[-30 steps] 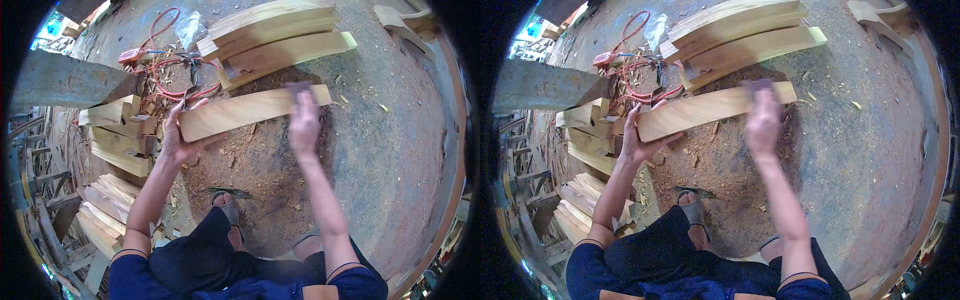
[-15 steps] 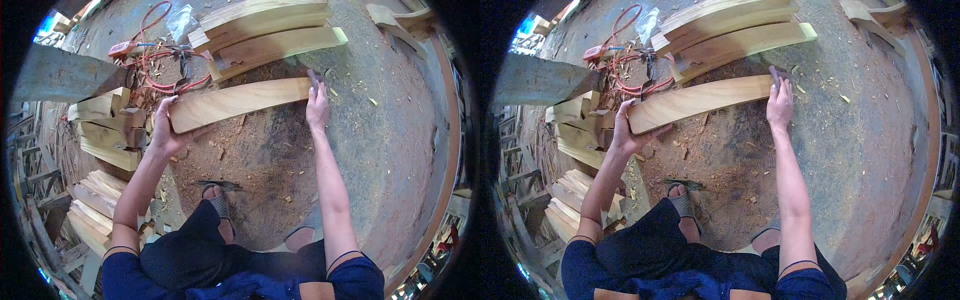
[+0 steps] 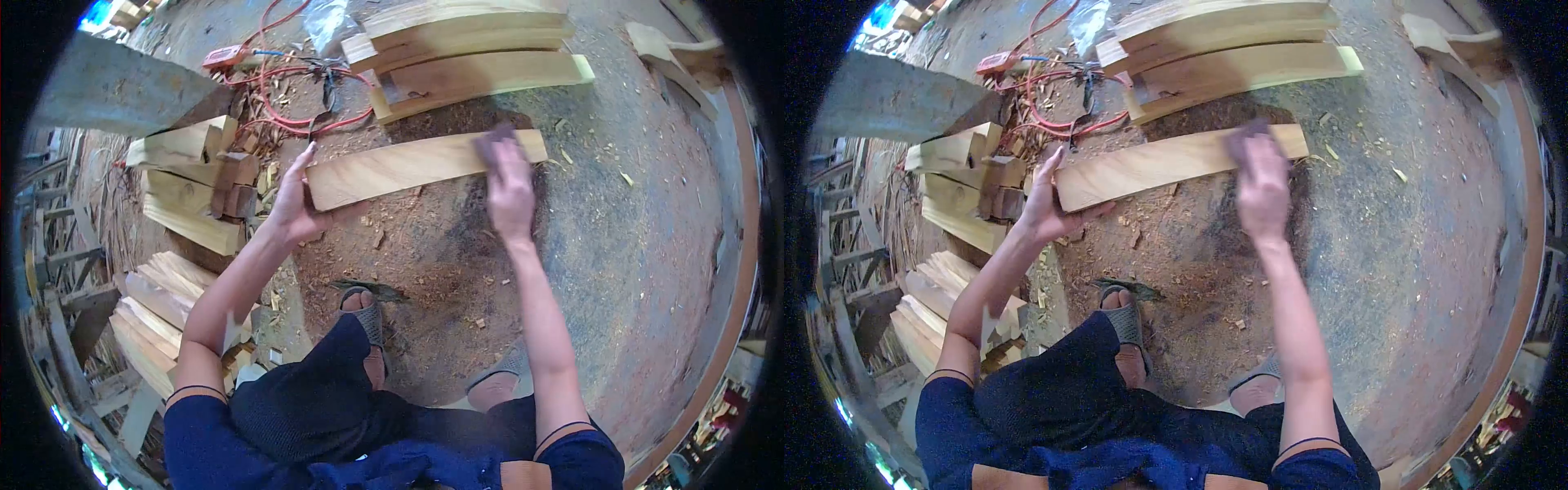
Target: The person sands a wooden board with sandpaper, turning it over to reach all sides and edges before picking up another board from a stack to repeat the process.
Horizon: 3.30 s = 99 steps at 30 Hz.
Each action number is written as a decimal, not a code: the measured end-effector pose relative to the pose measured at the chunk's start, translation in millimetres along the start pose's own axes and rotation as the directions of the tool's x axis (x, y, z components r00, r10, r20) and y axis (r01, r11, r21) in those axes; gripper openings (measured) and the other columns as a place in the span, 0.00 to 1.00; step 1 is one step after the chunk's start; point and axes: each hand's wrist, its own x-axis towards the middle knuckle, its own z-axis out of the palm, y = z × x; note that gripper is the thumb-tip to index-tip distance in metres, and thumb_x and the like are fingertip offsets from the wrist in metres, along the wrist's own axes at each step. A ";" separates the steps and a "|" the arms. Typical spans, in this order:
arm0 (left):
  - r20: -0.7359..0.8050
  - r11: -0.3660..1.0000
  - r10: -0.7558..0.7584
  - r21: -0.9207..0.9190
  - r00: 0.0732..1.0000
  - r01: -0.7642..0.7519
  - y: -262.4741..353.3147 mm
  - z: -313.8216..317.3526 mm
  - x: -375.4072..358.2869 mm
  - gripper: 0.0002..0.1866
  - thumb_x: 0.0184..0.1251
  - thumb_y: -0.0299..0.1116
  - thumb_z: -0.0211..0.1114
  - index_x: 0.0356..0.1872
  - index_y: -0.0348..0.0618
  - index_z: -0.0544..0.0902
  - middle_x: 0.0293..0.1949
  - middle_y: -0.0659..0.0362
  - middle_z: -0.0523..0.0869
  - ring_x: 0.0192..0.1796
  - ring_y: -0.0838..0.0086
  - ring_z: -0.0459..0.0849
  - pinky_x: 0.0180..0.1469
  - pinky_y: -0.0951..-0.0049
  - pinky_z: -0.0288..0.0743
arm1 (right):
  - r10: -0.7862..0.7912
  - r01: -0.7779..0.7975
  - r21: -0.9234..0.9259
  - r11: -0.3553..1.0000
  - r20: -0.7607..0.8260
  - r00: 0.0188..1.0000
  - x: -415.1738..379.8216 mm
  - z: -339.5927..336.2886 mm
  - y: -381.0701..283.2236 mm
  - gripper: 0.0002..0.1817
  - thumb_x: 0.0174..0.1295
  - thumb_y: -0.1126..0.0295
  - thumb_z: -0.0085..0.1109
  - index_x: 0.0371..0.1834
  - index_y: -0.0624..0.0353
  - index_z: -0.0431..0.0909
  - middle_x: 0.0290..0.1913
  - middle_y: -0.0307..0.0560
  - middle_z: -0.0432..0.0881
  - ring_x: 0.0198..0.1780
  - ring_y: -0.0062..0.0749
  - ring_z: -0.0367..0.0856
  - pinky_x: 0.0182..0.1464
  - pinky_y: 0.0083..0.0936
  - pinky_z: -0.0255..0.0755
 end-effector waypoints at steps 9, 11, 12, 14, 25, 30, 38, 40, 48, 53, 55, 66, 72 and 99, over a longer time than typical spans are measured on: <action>0.066 0.996 -0.072 0.049 0.995 0.069 -2.4 -10.8 2.4 0.40 0.69 0.67 0.40 0.66 0.40 0.66 0.64 0.48 0.71 0.65 0.56 0.72 0.64 0.43 0.67 | -0.279 0.263 0.153 0.953 0.092 0.956 -30.3 45.6 -156.9 0.27 0.57 0.74 0.48 0.63 0.63 0.70 0.67 0.58 0.69 0.70 0.48 0.64 0.73 0.44 0.53; 0.065 0.993 -0.106 0.064 0.992 0.102 0.1 -30.6 7.7 0.41 0.68 0.68 0.40 0.66 0.40 0.66 0.64 0.49 0.71 0.63 0.56 0.74 0.65 0.42 0.67 | -0.327 0.290 0.252 0.923 0.120 0.937 -33.9 42.1 -162.3 0.28 0.55 0.75 0.48 0.64 0.62 0.70 0.67 0.57 0.69 0.70 0.48 0.65 0.73 0.43 0.54; 0.063 0.993 -0.108 0.060 0.992 0.104 -1.6 -26.8 6.6 0.41 0.68 0.68 0.40 0.66 0.40 0.66 0.64 0.49 0.71 0.63 0.56 0.74 0.65 0.42 0.67 | -0.371 0.325 0.284 0.902 0.124 0.920 -30.9 39.9 -147.7 0.29 0.53 0.77 0.49 0.64 0.61 0.70 0.67 0.55 0.69 0.70 0.46 0.65 0.73 0.42 0.54; 0.152 0.993 -0.121 0.015 0.981 0.120 -5.9 -20.1 3.3 0.41 0.68 0.67 0.44 0.67 0.41 0.65 0.64 0.47 0.71 0.62 0.54 0.75 0.65 0.42 0.67 | -0.355 0.328 0.203 0.923 0.116 0.928 -23.3 34.8 -107.8 0.32 0.51 0.79 0.50 0.65 0.60 0.70 0.68 0.53 0.69 0.70 0.44 0.65 0.73 0.41 0.53; 0.476 0.515 0.226 0.682 0.850 -0.519 -1.8 20.6 -13.0 0.30 0.55 0.31 0.70 0.61 0.40 0.73 0.56 0.53 0.78 0.59 0.62 0.77 0.56 0.59 0.77 | 0.428 -0.411 0.166 0.897 -0.085 0.900 31.6 -65.5 71.9 0.25 0.74 0.60 0.39 0.72 0.54 0.60 0.71 0.51 0.63 0.70 0.43 0.65 0.72 0.35 0.56; 0.824 -0.393 0.262 0.567 0.503 -0.724 17.1 39.6 -9.5 0.36 0.43 0.27 0.78 0.60 0.46 0.77 0.68 0.53 0.69 0.69 0.65 0.66 0.69 0.63 0.62 | 0.368 -0.375 0.075 0.924 0.088 0.925 33.3 -43.7 83.2 0.24 0.73 0.60 0.40 0.69 0.56 0.63 0.71 0.51 0.64 0.73 0.47 0.58 0.73 0.39 0.51; 0.251 0.932 -0.200 0.346 0.947 0.105 -1.0 -42.3 34.9 0.43 0.64 0.65 0.54 0.70 0.42 0.63 0.65 0.51 0.72 0.62 0.62 0.76 0.60 0.63 0.75 | 0.219 -0.221 -0.086 0.971 -0.032 0.975 34.1 -2.9 94.1 0.25 0.70 0.61 0.46 0.69 0.51 0.64 0.72 0.46 0.63 0.75 0.49 0.52 0.75 0.49 0.39; 0.167 0.948 -0.208 0.275 0.964 0.157 -20.9 -40.4 35.9 0.39 0.66 0.62 0.55 0.68 0.41 0.65 0.59 0.48 0.77 0.54 0.61 0.82 0.51 0.62 0.81 | 0.182 -0.184 -0.140 0.973 -0.027 0.983 27.5 -1.1 95.2 0.25 0.69 0.61 0.47 0.69 0.51 0.65 0.72 0.45 0.63 0.75 0.48 0.53 0.75 0.48 0.39; 0.364 0.894 -0.403 -0.042 0.840 0.446 -29.1 -54.1 55.3 0.24 0.73 0.40 0.50 0.65 0.39 0.65 0.55 0.39 0.76 0.49 0.60 0.82 0.48 0.65 0.85 | -0.100 0.100 0.008 0.995 0.018 0.995 -5.5 1.3 -52.4 0.25 0.58 0.73 0.49 0.62 0.57 0.72 0.64 0.55 0.72 0.69 0.53 0.63 0.72 0.51 0.48; 0.235 0.949 -0.312 0.038 0.921 0.312 -37.5 -51.7 52.3 0.18 0.74 0.40 0.51 0.57 0.42 0.73 0.53 0.49 0.80 0.50 0.62 0.84 0.45 0.65 0.87 | -0.423 0.392 0.196 0.899 0.157 0.892 -48.9 4.5 -120.2 0.26 0.53 0.72 0.54 0.60 0.51 0.75 0.64 0.46 0.74 0.69 0.39 0.68 0.74 0.44 0.49; 0.335 0.929 -0.368 0.167 0.867 0.330 -39.1 -51.8 50.8 0.19 0.70 0.42 0.57 0.56 0.43 0.75 0.53 0.52 0.81 0.51 0.64 0.84 0.44 0.68 0.87 | -0.388 0.377 0.099 0.921 0.129 0.913 -30.0 -6.1 -81.7 0.26 0.52 0.72 0.55 0.59 0.52 0.76 0.62 0.46 0.76 0.67 0.40 0.70 0.73 0.43 0.52; 0.432 0.328 0.258 0.802 0.864 -0.499 12.3 31.9 3.1 0.32 0.49 0.40 0.75 0.56 0.35 0.79 0.48 0.53 0.84 0.46 0.74 0.83 0.51 0.74 0.76 | 0.422 -0.422 0.024 0.906 -0.079 0.903 28.1 -71.7 98.3 0.24 0.73 0.60 0.38 0.65 0.65 0.67 0.64 0.59 0.72 0.68 0.48 0.66 0.68 0.39 0.58; 0.087 0.911 0.069 0.400 0.994 -0.098 -14.4 -6.5 18.3 0.31 0.61 0.47 0.67 0.61 0.44 0.70 0.49 0.54 0.80 0.55 0.64 0.81 0.54 0.51 0.80 | 0.184 -0.194 -0.197 0.961 -0.070 0.980 -7.5 5.4 22.4 0.27 0.70 0.62 0.43 0.68 0.68 0.63 0.69 0.61 0.65 0.71 0.51 0.60 0.75 0.40 0.48; 0.163 0.936 0.191 0.267 0.968 -0.230 -34.9 -22.7 21.2 0.23 0.61 0.43 0.70 0.52 0.41 0.76 0.44 0.58 0.83 0.46 0.73 0.83 0.50 0.67 0.81 | -0.441 0.398 0.300 0.867 0.090 0.893 -52.3 -11.2 -118.8 0.24 0.58 0.77 0.48 0.61 0.64 0.71 0.64 0.56 0.73 0.67 0.47 0.69 0.73 0.43 0.55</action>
